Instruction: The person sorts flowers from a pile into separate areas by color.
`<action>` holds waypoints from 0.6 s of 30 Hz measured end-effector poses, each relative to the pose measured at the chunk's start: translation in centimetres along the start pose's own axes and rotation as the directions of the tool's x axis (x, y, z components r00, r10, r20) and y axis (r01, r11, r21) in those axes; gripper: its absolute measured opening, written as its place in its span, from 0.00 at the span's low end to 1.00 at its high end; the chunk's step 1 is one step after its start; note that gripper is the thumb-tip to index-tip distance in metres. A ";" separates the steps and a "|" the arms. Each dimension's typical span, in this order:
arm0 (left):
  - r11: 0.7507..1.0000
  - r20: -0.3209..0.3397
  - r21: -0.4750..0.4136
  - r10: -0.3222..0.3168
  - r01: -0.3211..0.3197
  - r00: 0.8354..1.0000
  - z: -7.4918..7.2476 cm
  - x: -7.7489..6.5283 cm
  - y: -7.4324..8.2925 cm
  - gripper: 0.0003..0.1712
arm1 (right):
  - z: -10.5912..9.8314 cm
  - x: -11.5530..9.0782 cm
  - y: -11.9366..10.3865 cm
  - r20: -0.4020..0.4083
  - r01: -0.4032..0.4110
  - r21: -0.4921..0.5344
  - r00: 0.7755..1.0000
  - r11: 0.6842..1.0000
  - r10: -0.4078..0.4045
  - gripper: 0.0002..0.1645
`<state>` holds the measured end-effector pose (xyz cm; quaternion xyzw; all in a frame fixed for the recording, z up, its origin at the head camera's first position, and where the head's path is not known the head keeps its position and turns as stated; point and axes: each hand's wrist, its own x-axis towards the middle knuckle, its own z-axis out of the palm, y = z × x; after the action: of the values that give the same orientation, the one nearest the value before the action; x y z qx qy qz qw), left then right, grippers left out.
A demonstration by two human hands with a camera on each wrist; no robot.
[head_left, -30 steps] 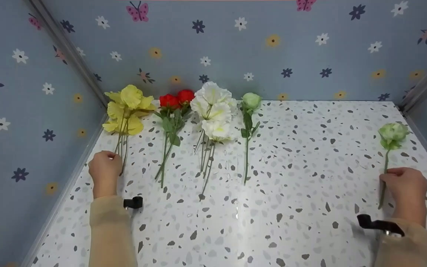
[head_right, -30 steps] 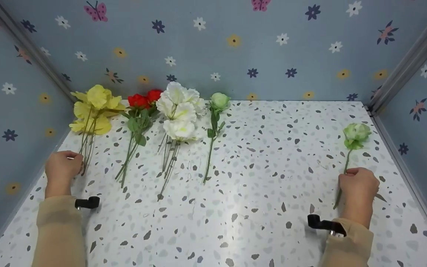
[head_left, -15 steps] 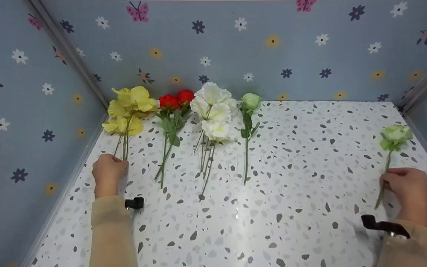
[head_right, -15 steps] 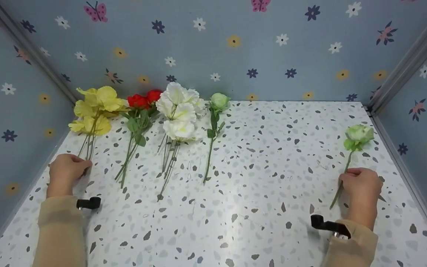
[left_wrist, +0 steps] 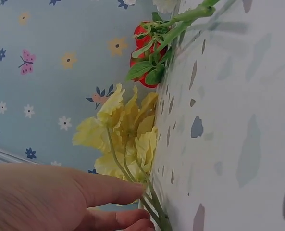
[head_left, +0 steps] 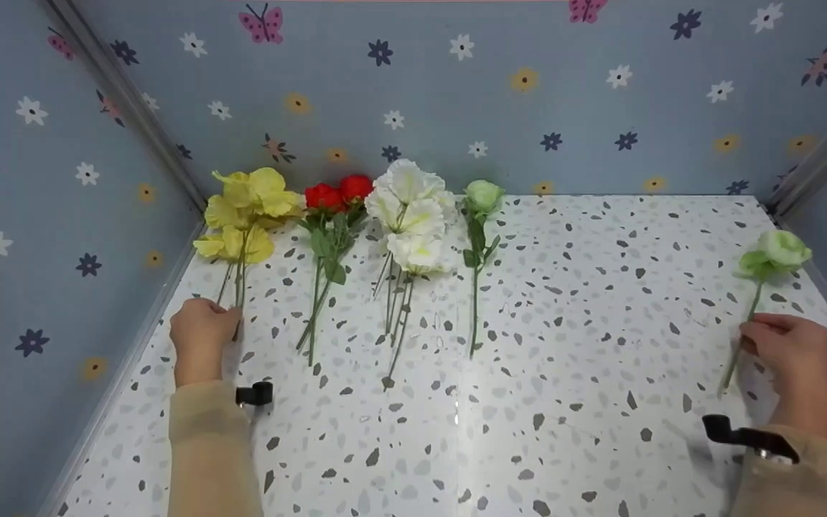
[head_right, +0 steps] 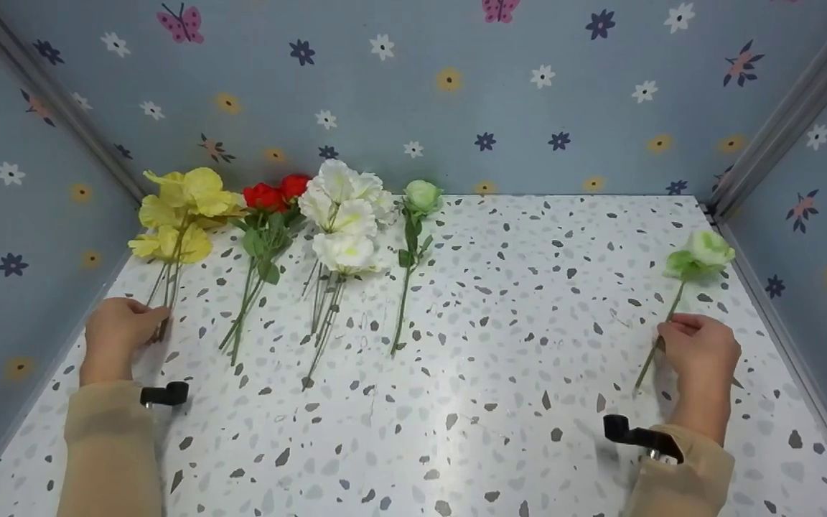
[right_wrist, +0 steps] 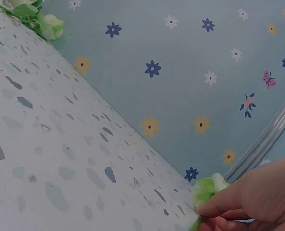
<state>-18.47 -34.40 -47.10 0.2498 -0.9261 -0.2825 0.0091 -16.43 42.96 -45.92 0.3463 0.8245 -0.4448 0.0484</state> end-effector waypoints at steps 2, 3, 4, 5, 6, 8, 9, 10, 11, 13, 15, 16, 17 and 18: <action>1.000 -0.013 -0.011 0.006 -0.006 1.000 -0.3 -0.1 0.3 0.21 | 0.0 -0.2 -0.5 -0.016 -0.013 0.081 1.000 0.997 0.015 0.31; 1.000 -0.022 -0.022 0.009 -0.009 1.000 -0.4 -0.3 0.6 0.21 | 0.0 -0.3 -0.7 -0.027 -0.014 0.135 0.999 0.991 0.017 0.28; 0.999 -0.037 -0.035 0.014 -0.015 0.999 -0.6 -0.4 1.0 0.21 | 0.0 -0.5 -1.0 -0.039 -0.007 0.193 0.999 0.981 0.015 0.24; 0.999 -0.045 -0.051 0.015 -0.017 0.999 -0.8 -0.6 1.5 0.22 | 0.1 -0.6 -1.3 -0.049 0.007 0.261 0.999 0.965 0.006 0.20; 0.998 -0.056 -0.067 0.018 -0.021 0.998 -1.0 -0.8 2.0 0.22 | 0.1 -0.8 -1.5 -0.058 0.023 0.334 0.998 0.942 -0.004 0.17; 0.994 -0.098 -0.088 0.053 -0.061 0.994 -1.3 -1.2 3.1 0.22 | 0.2 -1.2 -2.2 -0.076 0.068 0.482 0.996 0.873 -0.036 0.15; 0.992 -0.119 -0.095 0.073 -0.085 0.990 -1.4 -1.5 3.7 0.22 | 0.3 -1.5 -2.5 -0.088 0.094 0.543 0.995 0.834 -0.055 0.14; 0.989 -0.140 -0.101 0.093 -0.107 0.986 -1.5 -1.8 4.3 0.22 | 0.4 -1.7 -2.9 -0.102 0.120 0.599 0.992 0.791 -0.073 0.15; 0.986 -0.160 -0.105 0.113 -0.131 0.981 -1.5 -2.1 4.8 0.22 | 0.5 -2.0 -3.3 -0.116 0.149 0.646 0.989 0.748 -0.096 0.16; 0.977 -0.205 -0.108 0.158 -0.182 0.966 -1.4 -2.6 5.7 0.21 | 0.8 -2.6 -4.1 -0.146 0.199 0.724 0.980 0.660 -0.135 0.18; 0.969 -0.221 -0.129 0.178 -0.210 0.959 -1.1 -3.1 6.6 0.20 | 1.1 -3.3 -4.8 -0.155 0.235 0.785 0.970 0.573 -0.186 0.20; 0.964 -0.226 -0.148 0.187 -0.223 0.956 -0.8 -3.3 7.1 0.19 | 1.3 -3.6 -5.2 -0.148 0.241 0.817 0.966 0.524 -0.213 0.21; 0.956 -0.225 -0.171 0.197 -0.238 0.954 -0.5 -3.5 7.6 0.19 | 1.7 -3.9 -5.5 -0.139 0.243 0.842 0.960 0.482 -0.241 0.22; 0.946 -0.225 -0.197 0.210 -0.256 0.951 -0.1 -3.7 8.1 0.18 | 2.0 -4.2 -5.9 -0.129 0.242 0.862 0.955 0.445 -0.268 0.22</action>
<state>-18.93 -26.93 -42.27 0.1627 -0.9057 -0.3554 0.1643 -17.32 37.01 -41.38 0.1892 0.5274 -0.8063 -0.1895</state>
